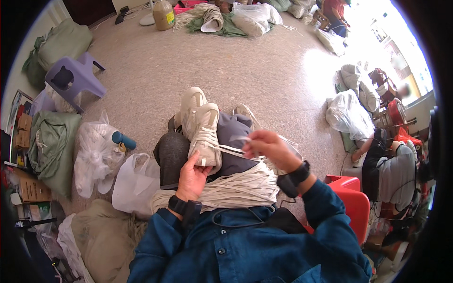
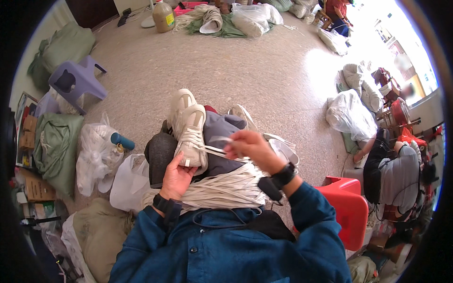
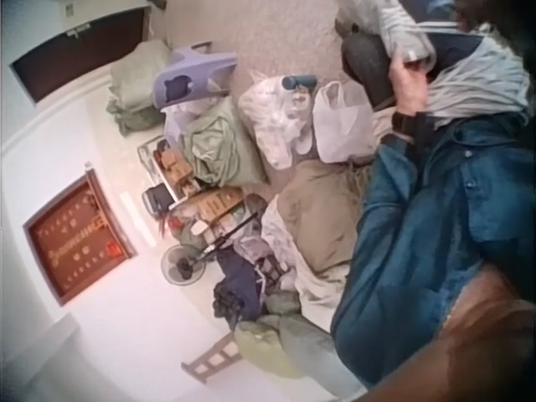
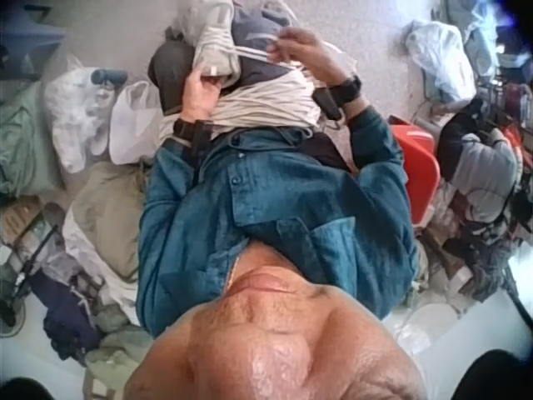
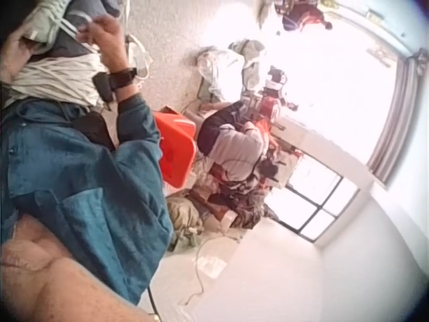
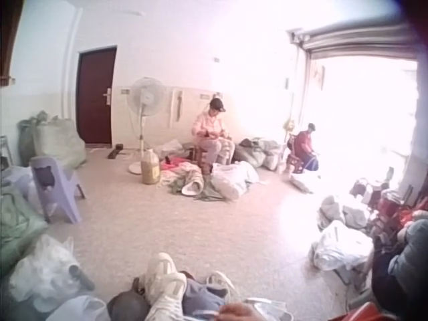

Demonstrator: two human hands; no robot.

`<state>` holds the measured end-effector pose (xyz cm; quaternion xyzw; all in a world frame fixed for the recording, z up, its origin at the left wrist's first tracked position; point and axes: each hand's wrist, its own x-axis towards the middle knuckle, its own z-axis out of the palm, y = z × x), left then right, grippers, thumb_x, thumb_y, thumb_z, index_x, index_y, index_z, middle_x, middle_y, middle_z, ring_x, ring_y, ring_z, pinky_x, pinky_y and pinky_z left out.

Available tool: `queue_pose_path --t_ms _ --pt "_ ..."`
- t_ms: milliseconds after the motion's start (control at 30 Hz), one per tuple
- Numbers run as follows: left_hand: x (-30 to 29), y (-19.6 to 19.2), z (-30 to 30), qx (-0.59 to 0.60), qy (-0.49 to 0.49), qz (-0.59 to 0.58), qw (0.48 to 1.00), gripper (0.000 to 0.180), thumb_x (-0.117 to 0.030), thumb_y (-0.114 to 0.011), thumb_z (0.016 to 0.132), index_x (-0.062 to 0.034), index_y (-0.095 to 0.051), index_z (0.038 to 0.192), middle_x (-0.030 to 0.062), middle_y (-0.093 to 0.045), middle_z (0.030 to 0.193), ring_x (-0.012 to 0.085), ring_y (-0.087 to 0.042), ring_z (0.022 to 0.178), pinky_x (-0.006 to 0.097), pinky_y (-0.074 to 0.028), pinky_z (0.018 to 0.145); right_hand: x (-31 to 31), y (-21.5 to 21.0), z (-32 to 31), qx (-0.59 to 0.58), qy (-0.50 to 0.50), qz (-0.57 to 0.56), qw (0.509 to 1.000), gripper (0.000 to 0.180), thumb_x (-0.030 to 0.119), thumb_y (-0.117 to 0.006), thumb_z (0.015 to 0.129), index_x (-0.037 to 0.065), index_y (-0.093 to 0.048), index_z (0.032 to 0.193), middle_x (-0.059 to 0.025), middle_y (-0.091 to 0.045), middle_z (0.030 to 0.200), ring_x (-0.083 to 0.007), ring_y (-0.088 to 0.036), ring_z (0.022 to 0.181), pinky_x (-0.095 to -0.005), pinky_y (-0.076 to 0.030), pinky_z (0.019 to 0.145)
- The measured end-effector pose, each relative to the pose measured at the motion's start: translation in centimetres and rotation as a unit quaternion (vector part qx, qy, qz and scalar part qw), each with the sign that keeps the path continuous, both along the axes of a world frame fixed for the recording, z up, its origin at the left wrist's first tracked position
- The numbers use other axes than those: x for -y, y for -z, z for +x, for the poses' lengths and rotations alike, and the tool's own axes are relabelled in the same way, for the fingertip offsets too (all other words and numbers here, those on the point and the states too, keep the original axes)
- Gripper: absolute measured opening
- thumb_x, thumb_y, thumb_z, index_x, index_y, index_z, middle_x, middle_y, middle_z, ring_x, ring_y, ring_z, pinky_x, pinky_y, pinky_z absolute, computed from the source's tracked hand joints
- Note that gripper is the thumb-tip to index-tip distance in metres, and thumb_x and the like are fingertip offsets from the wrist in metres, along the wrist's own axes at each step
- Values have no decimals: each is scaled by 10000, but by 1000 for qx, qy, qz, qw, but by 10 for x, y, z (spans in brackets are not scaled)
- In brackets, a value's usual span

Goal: Insert and thread laces through the eyelets of a shoe.

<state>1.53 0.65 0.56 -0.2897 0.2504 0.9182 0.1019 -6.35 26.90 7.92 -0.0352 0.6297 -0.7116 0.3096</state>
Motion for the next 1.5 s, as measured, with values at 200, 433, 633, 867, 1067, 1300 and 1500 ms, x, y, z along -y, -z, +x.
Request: queue_pose_path --t_ms 200,433,633,867,1067,1300,1500 --pt "-1 -5 0 -14 1 1 1000 446 -279 -687 949 -46 -569 1311 91 -622 1252 217 -587 1147 401 -472 999 82 22 6 -35 -56 76 995 195 104 -567 999 -56 -618 1099 -92 -710 890 -132 -693 737 -255 -574 630" --pt "0 -2 -1 -19 8 12 1000 441 -275 -681 956 -54 -562 1319 71 -632 1252 207 -590 1162 391 -464 996 102 14 3 -152 -43 212 965 173 142 -636 944 -28 -653 910 -57 -669 680 -110 -642 577 -257 -514 496" --pt "-1 0 -2 -23 9 12 1000 421 -261 -683 955 -52 -572 1304 70 -646 1222 204 -605 1139 386 -484 959 95 10 4 -136 -39 184 973 186 145 -638 920 -35 -644 872 -114 -669 680 -151 -642 543 -309 -503 487" --pt "-2 -3 -3 -18 6 10 1000 383 -243 -674 961 -46 -589 1278 80 -655 1201 200 -617 1109 390 -493 949 97 23 7 -323 -45 233 916 106 94 -632 870 -8 -634 900 -179 -666 775 -338 -667 695 -422 -530 648" --pt "0 -2 -2 -22 7 13 1000 399 -246 -669 964 -57 -573 1302 72 -644 1229 196 -603 1132 392 -480 967 104 22 14 -462 -49 313 828 110 126 -618 901 17 -618 890 -184 -653 852 -410 -649 771 -494 -514 659" --pt "-1 -3 -3 -27 13 25 999 422 -245 -643 981 -58 -541 1345 68 -629 1267 197 -587 1169 398 -463 997 107 23 10 -432 -53 348 831 112 119 -594 924 11 -599 897 -216 -649 819 -441 -635 785 -506 -493 665" --pt "1 1 -5 -39 19 49 998 436 -230 -613 998 -49 -512 1382 77 -619 1294 206 -585 1185 400 -466 997 107 39 0 -436 -44 288 852 139 108 -571 905 0 -539 824 -254 -612 704 -480 -612 706 -563 -472 626"
